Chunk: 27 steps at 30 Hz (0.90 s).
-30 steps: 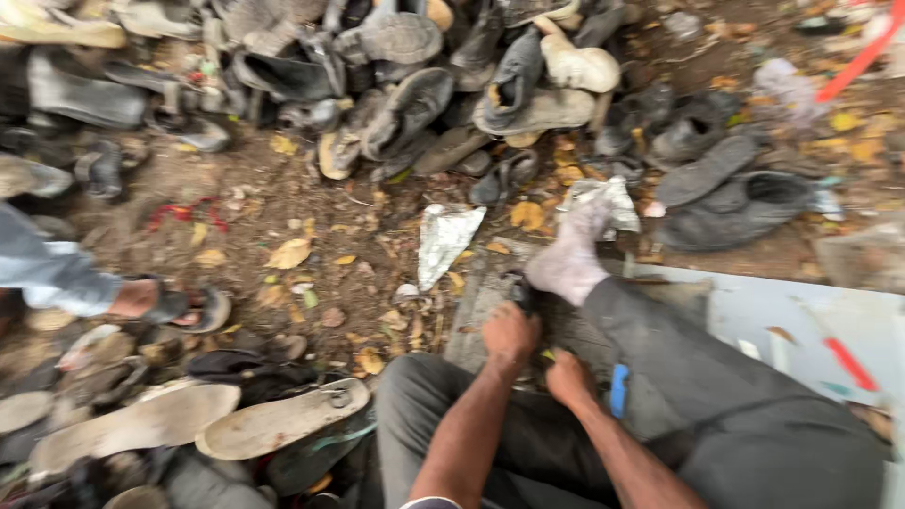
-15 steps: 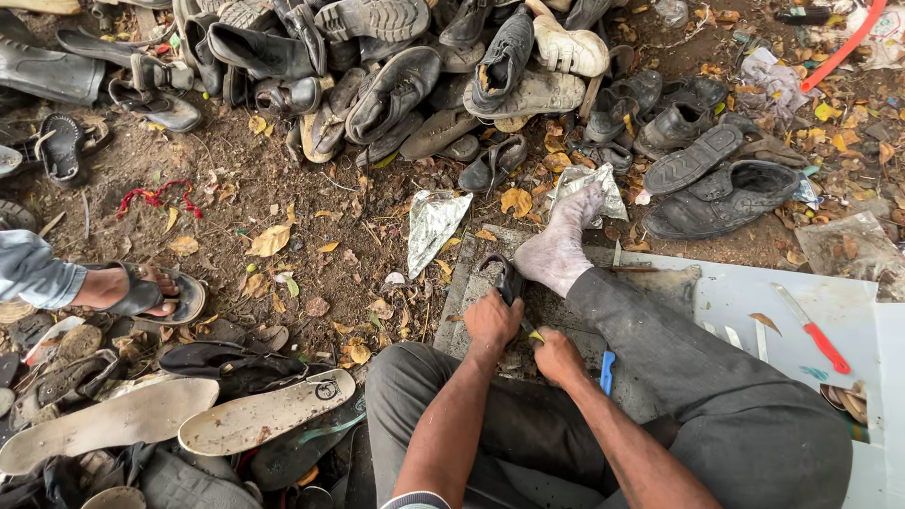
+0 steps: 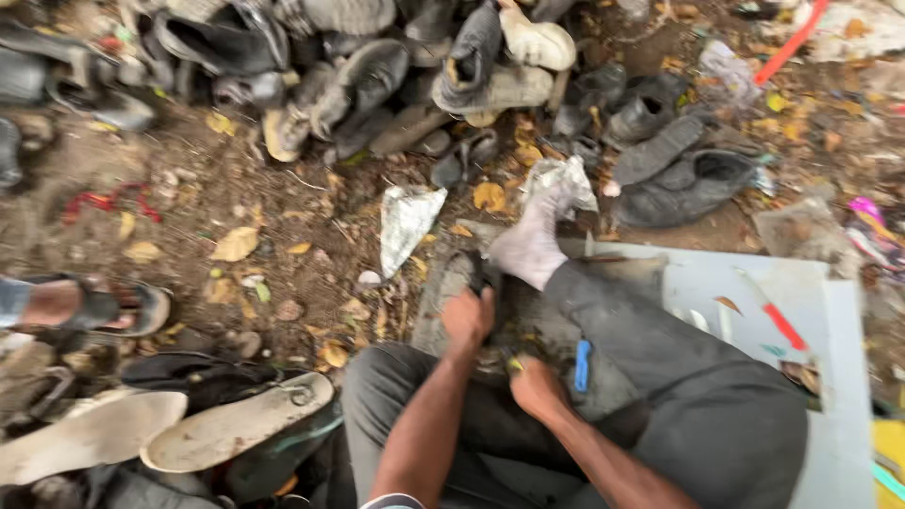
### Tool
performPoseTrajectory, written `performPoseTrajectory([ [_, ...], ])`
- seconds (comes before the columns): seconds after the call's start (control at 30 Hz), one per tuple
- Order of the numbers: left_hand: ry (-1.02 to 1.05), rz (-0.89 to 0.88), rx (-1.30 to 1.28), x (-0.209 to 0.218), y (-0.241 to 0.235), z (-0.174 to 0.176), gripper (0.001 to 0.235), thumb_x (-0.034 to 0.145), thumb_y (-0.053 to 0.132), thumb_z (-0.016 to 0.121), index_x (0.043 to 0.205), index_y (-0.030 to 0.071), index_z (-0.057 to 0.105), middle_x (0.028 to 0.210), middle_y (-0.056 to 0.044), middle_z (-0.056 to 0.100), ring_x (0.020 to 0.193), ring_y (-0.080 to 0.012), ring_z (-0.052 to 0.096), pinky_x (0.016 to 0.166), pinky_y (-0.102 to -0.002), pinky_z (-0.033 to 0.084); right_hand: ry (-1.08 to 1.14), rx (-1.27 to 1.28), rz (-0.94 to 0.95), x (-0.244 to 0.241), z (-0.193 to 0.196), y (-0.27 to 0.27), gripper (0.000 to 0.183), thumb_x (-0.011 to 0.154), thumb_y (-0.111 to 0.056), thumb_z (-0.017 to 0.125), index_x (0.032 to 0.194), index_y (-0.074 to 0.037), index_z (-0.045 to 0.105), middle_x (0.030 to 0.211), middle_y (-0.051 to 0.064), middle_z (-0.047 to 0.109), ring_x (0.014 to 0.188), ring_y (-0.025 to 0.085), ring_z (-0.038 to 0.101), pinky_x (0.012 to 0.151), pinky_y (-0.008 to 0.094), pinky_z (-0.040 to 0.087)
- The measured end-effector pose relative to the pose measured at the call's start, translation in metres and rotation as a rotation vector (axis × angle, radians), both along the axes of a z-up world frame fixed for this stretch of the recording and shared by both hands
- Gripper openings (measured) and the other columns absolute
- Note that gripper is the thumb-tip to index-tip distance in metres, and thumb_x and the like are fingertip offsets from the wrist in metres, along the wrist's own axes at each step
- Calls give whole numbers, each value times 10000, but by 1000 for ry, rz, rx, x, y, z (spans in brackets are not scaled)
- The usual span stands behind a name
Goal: The person sits on the ground and uses a knife to cut and separate the sole from a black shoe. They repeatedly pry and slice along the shoe's edge to detach the sole, then remove the insole from the shoe upper.
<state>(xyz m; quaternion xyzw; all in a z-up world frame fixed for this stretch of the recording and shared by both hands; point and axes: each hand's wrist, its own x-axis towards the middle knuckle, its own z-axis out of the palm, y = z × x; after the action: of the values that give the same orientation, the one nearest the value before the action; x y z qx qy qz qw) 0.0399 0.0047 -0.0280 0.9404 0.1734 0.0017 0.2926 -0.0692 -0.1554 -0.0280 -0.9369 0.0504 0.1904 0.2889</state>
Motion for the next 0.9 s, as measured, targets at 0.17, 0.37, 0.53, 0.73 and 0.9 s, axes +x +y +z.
performPoseTrajectory([
  [0.17, -189, -38, 2, -16, 1, -15, 568, 1008, 507, 488, 848, 4, 699, 817, -297, 696, 794, -512, 669, 753, -598, 529, -201, 91, -69, 7, -5, 18, 288, 861, -110, 543, 1091, -76, 712, 992, 272, 725, 978, 473, 696, 836, 550, 557],
  [0.37, -82, 29, -211, -8, -5, 17, 617, 994, 472, 493, 854, -92, 700, 844, -373, 666, 868, -563, 654, 812, -628, 495, -70, 16, -113, -43, 29, 13, 253, 899, -169, 579, 1084, -82, 727, 1033, 272, 716, 1028, 482, 660, 883, 576, 515],
  [0.53, -24, 122, -329, -13, 3, 23, 655, 998, 471, 497, 835, -135, 686, 833, -422, 623, 898, -579, 643, 845, -613, 496, -45, -32, -170, -9, 36, 32, 309, 855, -121, 562, 1117, -89, 724, 1042, 275, 722, 1034, 477, 675, 896, 565, 536],
  [0.73, -128, 131, -496, -9, -6, 6, 654, 979, 474, 491, 814, -133, 670, 776, -389, 631, 823, -561, 656, 774, -596, 480, -91, -115, -41, -29, 44, 19, 331, 865, -121, 549, 1161, -81, 692, 974, 275, 739, 975, 474, 699, 885, 565, 540],
  [0.9, -80, 117, -468, -3, 13, -16, 674, 1003, 502, 506, 839, -133, 662, 749, -364, 610, 765, -489, 640, 730, -565, 456, -12, -93, -72, -27, 45, 23, 323, 898, -176, 556, 1190, -96, 668, 996, 264, 735, 984, 471, 693, 865, 579, 530],
])
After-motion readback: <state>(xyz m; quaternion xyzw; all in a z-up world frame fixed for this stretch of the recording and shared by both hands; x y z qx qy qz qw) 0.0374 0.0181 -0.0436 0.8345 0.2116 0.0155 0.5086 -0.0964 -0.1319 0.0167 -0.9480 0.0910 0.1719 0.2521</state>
